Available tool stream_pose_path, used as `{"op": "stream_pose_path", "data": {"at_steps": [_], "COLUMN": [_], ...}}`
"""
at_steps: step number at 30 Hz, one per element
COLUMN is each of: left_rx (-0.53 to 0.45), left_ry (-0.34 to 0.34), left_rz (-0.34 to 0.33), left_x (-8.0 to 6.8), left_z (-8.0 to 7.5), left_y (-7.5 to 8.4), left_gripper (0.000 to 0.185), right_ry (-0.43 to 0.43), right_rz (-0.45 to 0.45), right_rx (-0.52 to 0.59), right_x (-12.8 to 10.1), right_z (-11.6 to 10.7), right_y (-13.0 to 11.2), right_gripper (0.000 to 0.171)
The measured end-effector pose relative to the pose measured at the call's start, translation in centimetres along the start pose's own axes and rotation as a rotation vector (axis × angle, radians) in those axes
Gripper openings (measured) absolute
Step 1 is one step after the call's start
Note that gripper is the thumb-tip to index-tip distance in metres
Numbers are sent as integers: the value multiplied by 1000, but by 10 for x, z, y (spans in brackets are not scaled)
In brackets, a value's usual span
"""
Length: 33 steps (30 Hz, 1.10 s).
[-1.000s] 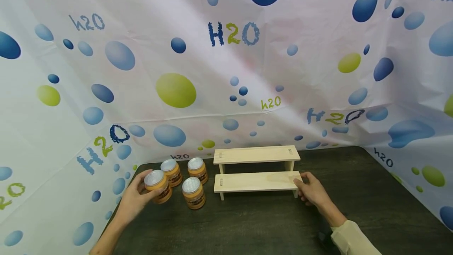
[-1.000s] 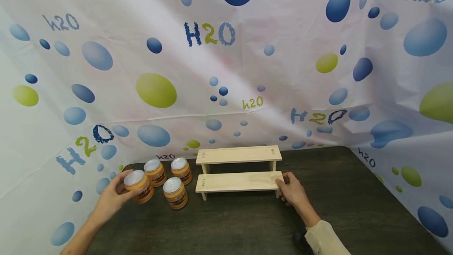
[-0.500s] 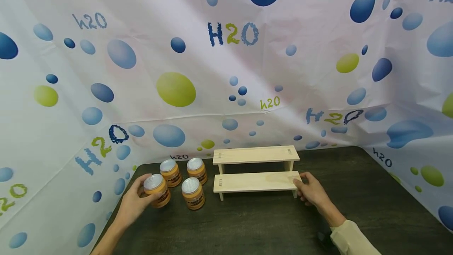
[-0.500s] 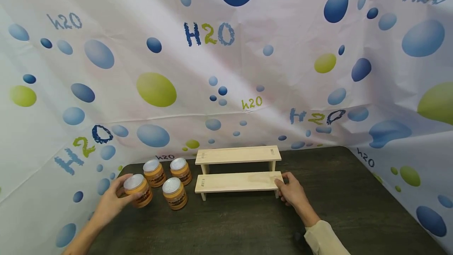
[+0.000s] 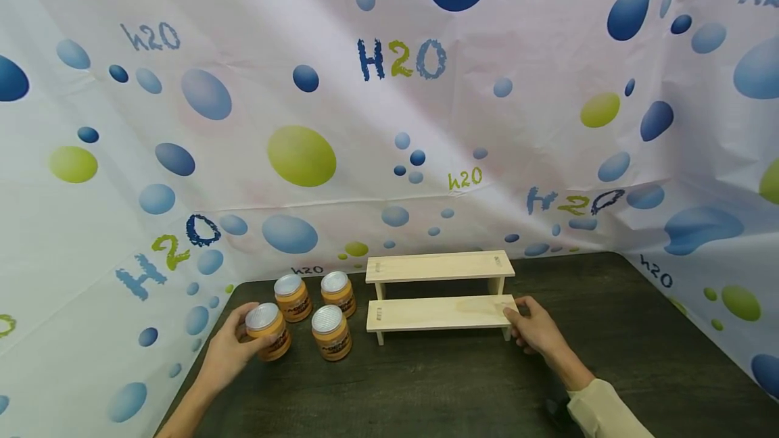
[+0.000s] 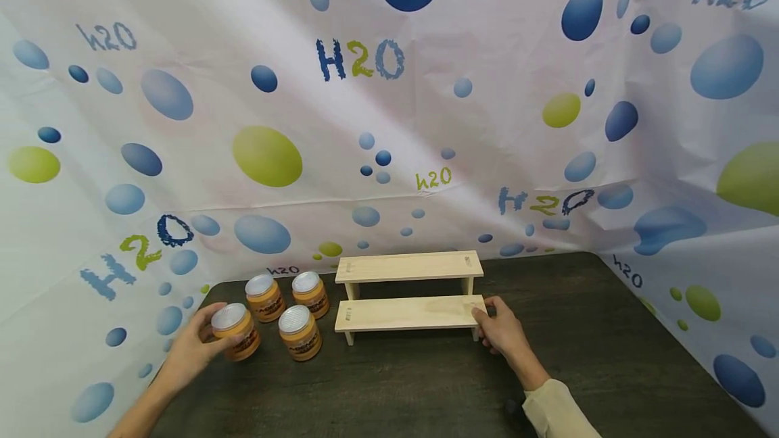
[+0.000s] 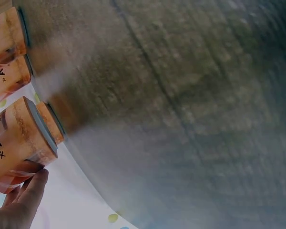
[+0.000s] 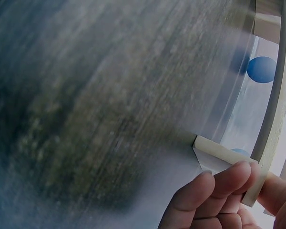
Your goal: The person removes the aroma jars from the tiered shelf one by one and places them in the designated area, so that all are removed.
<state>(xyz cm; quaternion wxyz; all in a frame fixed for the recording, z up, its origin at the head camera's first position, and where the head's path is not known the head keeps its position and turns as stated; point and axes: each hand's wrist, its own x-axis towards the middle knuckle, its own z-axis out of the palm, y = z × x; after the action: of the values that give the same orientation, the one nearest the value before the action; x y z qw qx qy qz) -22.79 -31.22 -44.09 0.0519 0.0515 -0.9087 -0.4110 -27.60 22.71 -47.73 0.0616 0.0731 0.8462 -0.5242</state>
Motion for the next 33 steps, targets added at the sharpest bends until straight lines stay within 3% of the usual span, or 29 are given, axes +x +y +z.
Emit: {"op": "stream_pose_path", "data": {"at_steps": [21,33], "left_rx": [31,25], "left_ry": [-1,-2], "left_rz": [-34,-32], "left_x": [3,0], "left_z": [7,9], "left_y": [-14,-12], "left_gripper": [88,88], "right_ry": [9,2], "right_rz": [-8,-28], "right_rx": [2,-3], "right_x": [-1,-1], "right_z": [2,1], "right_y": [1,0], "right_gripper": [41,44]}}
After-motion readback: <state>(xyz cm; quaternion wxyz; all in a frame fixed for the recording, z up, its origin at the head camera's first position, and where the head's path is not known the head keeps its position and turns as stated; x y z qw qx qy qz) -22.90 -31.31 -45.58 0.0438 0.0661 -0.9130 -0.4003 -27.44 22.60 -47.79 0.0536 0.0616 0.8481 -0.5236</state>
